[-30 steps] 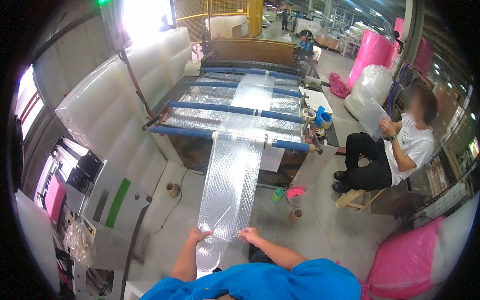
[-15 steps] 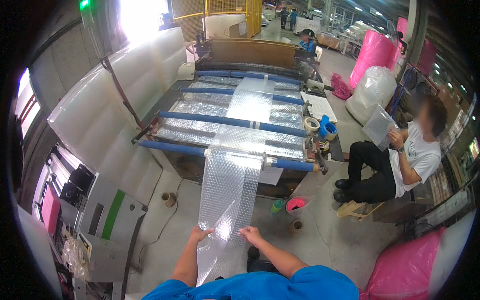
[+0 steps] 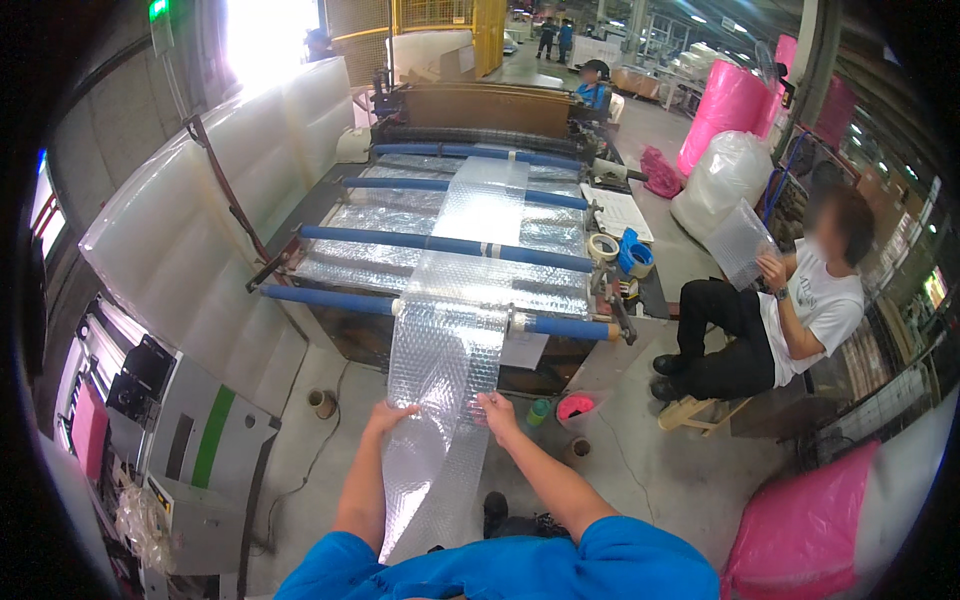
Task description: The person handles a sheet of bubble wrap, pulling it from a roll and smoothing it out with both hands. The person then folds the bubble wrap over itself and continues to adjust its position.
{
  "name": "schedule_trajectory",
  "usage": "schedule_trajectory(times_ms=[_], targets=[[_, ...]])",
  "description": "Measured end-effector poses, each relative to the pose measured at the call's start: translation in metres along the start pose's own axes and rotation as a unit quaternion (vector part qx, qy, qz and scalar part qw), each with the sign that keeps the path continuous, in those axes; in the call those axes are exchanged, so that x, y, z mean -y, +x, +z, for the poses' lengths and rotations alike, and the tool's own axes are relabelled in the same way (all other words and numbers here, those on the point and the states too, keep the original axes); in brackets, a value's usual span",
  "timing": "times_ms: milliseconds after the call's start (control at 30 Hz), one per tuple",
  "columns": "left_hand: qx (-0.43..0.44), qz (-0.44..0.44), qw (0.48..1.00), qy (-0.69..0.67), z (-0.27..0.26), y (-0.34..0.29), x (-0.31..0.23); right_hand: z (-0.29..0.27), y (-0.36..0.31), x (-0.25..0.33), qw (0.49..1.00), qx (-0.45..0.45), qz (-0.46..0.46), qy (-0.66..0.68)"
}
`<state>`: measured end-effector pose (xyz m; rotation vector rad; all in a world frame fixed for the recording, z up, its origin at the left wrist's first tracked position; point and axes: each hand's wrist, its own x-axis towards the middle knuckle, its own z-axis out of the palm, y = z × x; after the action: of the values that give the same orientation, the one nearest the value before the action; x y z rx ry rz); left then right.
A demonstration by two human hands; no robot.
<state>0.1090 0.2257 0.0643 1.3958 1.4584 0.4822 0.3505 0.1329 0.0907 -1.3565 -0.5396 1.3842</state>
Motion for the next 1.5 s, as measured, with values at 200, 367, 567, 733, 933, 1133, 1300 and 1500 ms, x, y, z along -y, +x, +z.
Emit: schedule_trajectory(times_ms=[200,367,567,733,933,1133,1300,1500], targets=[[0.149,-0.129,0.98,-0.002,0.01,-0.045,0.038,0.0,-0.044,-0.032,0.997,-0.039,0.049,0.037],[0.064,-0.092,0.993,0.022,0.0,-0.083,0.065,-0.003,-0.062,0.038,0.907,-0.169,0.046,0.384],[0.0,0.005,0.999,0.038,-0.005,-0.148,0.057,0.022,-0.241,0.242,0.594,0.255,-0.3,0.702],[-0.069,0.06,0.996,-0.005,0.003,-0.167,0.059,0.009,-0.339,0.278,0.415,0.448,-0.354,0.709],[-0.132,0.131,0.982,0.007,0.0,-0.176,0.06,0.004,-0.421,0.266,0.182,0.657,-0.413,0.604],[-0.133,0.089,0.987,0.006,-0.003,-0.182,0.055,0.004,-0.441,0.256,0.106,0.73,-0.414,0.533],[-0.088,0.098,0.99,-0.052,-0.004,-0.172,0.064,-0.002,-0.443,0.256,0.09,0.749,-0.422,0.504],[-0.089,0.106,0.988,-0.074,-0.003,-0.168,0.08,0.017,-0.415,0.27,0.095,0.754,-0.408,0.505]])
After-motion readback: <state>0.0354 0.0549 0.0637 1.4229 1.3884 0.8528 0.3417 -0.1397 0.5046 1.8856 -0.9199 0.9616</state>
